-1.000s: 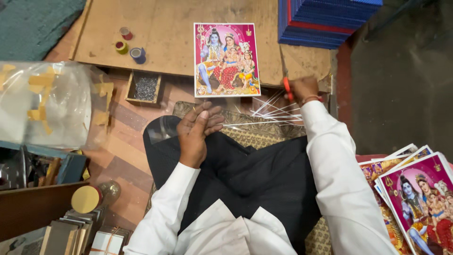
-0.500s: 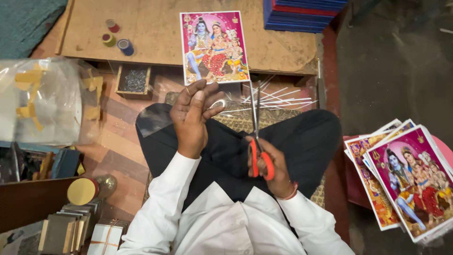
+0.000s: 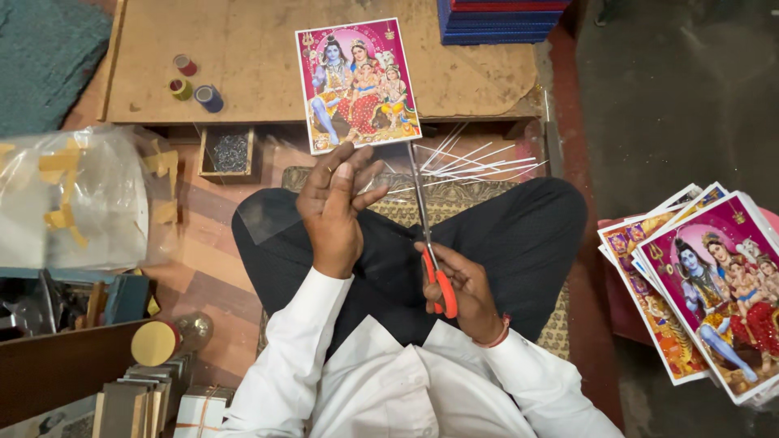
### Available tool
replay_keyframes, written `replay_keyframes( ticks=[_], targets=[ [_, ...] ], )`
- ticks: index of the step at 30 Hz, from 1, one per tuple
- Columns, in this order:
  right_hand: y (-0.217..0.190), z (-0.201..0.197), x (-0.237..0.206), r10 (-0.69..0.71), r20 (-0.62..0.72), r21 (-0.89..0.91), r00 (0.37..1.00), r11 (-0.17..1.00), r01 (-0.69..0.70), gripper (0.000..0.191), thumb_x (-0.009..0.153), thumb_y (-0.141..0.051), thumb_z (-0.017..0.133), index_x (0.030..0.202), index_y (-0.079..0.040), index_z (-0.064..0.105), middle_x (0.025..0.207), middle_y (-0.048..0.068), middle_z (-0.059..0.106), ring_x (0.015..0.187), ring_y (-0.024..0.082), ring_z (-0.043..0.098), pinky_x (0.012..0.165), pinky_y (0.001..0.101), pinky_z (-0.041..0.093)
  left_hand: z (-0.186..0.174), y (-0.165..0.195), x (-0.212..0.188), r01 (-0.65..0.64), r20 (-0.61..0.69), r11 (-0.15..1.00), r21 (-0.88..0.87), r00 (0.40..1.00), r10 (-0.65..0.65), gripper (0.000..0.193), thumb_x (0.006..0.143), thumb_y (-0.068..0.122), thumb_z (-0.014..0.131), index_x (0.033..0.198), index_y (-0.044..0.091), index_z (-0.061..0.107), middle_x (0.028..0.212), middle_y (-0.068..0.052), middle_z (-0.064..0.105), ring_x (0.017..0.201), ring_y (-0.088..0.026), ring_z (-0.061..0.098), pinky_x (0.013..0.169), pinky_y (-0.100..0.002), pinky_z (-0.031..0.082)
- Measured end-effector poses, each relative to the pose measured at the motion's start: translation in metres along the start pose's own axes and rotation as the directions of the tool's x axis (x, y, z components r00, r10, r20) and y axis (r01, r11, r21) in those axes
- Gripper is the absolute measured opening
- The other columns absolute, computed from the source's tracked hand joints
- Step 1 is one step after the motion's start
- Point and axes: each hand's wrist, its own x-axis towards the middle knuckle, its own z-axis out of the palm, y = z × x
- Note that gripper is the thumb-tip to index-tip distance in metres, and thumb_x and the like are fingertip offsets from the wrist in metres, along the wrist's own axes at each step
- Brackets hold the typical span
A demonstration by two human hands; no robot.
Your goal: The person assembles religious pictures by cutting plastic sheets and applying blue decorative tape to the edges of printed images. They use scissors to trim the plastic and tape, then place the finished pictures into a stack.
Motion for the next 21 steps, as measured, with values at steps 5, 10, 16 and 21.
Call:
replay_keyframes(
  ticks=[5, 10, 16, 21],
  targets=[
    [-0.002, 0.001, 0.001, 0.015, -0.011, -0.013, 1.000, 1.000, -0.015, 0.065, 0.084, -0.005, 0.067, 0.147, 0.005, 0.053, 0.079, 0.005, 0.062, 0.061, 0.008, 0.059, 0.057, 0.0227, 0.051, 0.001, -0.006, -0.002, -0.008, -0.010, 1.000, -0.009, 1.000, 0.008, 0.038, 0.108, 0.013, 0.053, 0.140, -0.008, 0.052, 0.131, -0.027, 0.066, 0.112, -0.032, 0.072, 0.083, -0.039, 0.066],
    [-0.001, 0.002, 0.003, 0.021, -0.020, -0.020, 1.000, 1.000, -0.021, 0.064, 0.086, -0.006, 0.070, 0.147, 0.004, 0.053, 0.080, 0.004, 0.061, 0.062, 0.008, 0.060, 0.057, 0.0221, 0.053, -0.001, -0.009, -0.006, 0.005, -0.017, 1.000, -0.006, 1.000, -0.005, 0.038, 0.108, 0.012, 0.053, 0.139, -0.009, 0.052, 0.131, -0.028, 0.066, 0.114, -0.033, 0.072, 0.083, -0.039, 0.067],
    [0.004, 0.004, 0.003, 0.035, -0.027, 0.015, 0.999, 0.999, -0.034, 0.063, 0.087, -0.007, 0.071, 0.147, 0.004, 0.053, 0.086, 0.002, 0.061, 0.070, 0.007, 0.062, 0.058, 0.0216, 0.054, -0.003, -0.013, -0.010, 0.004, -0.028, 1.000, -0.017, 1.000, -0.004, 0.037, 0.107, 0.012, 0.053, 0.138, -0.007, 0.052, 0.132, -0.029, 0.065, 0.116, -0.034, 0.071, 0.082, -0.039, 0.066],
    [0.007, 0.004, 0.004, 0.026, -0.038, 0.033, 0.999, 0.999, -0.025, 0.062, 0.088, -0.006, 0.070, 0.147, 0.004, 0.052, 0.086, 0.002, 0.060, 0.070, 0.007, 0.063, 0.057, 0.0212, 0.054, -0.006, -0.016, -0.011, 0.017, -0.023, 0.999, -0.033, 1.000, -0.018, 0.036, 0.107, 0.012, 0.054, 0.138, -0.007, 0.053, 0.132, -0.029, 0.065, 0.115, -0.034, 0.070, 0.083, -0.040, 0.067]
  ],
)
